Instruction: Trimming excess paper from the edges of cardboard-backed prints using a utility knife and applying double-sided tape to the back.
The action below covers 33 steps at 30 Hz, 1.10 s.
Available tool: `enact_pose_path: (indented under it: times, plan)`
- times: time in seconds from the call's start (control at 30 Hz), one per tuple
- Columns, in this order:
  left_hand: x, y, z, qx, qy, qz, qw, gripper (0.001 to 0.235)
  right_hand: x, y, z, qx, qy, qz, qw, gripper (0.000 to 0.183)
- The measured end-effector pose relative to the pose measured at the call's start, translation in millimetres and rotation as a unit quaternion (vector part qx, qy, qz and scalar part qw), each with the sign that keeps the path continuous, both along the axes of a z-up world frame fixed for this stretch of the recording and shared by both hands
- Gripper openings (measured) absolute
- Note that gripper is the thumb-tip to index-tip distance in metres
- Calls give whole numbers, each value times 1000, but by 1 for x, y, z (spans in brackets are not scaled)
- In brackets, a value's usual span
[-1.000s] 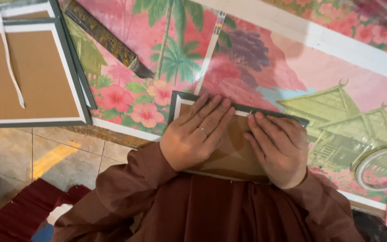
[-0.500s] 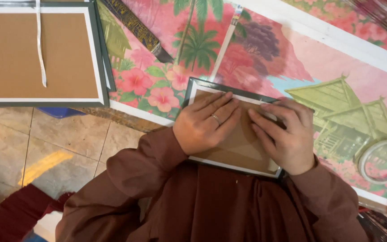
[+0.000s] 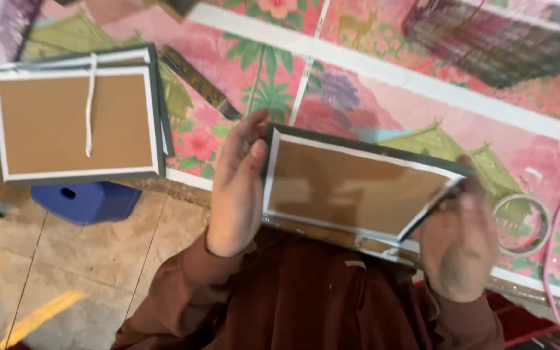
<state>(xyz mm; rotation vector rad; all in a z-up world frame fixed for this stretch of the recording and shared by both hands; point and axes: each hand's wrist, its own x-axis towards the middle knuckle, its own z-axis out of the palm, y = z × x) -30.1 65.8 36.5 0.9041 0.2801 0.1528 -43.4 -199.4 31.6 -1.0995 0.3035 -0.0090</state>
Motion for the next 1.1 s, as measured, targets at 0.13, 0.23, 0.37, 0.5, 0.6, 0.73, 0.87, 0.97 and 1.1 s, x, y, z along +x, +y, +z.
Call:
enact_pose_path:
  times: [0.13, 0.23, 0.37, 0.5, 0.6, 0.73, 0.87, 0.97, 1.1]
  plan:
    - [11, -17, 35, 168, -64, -40, 983, 35, 12, 8, 19, -166, -223, -58, 959, 28]
    - [17, -25, 39, 174, -64, -52, 981, 23, 26, 12, 19, -222, -226, -76, 945, 24]
    - [23, -25, 46, 242, -108, -56, 963, 20, 34, 16, 18, -208, -184, -139, 951, 23]
    - [24, -24, 43, 231, -135, -74, 961, 21, 36, 10, 21, -234, -187, -100, 949, 18]
    - [26, -18, 41, 199, -113, -83, 970, 13, 25, 5, 17, -213, -233, -47, 948, 21]
    - [40, -12, 14, 133, -240, -12, 962, 39, 14, -5, 10, -364, -455, 36, 812, 29]
    - [39, 1, -48, -63, 6, -44, 997, 45, 19, 0, -14, -446, -499, 91, 737, 40]
    - [39, 5, -50, -94, -32, -28, 995, 45, 25, -12, -32, -514, -410, 35, 753, 33]
    - [30, 8, -28, -154, -40, -30, 987, 44, 23, -1, -27, -389, -271, -4, 880, 39]
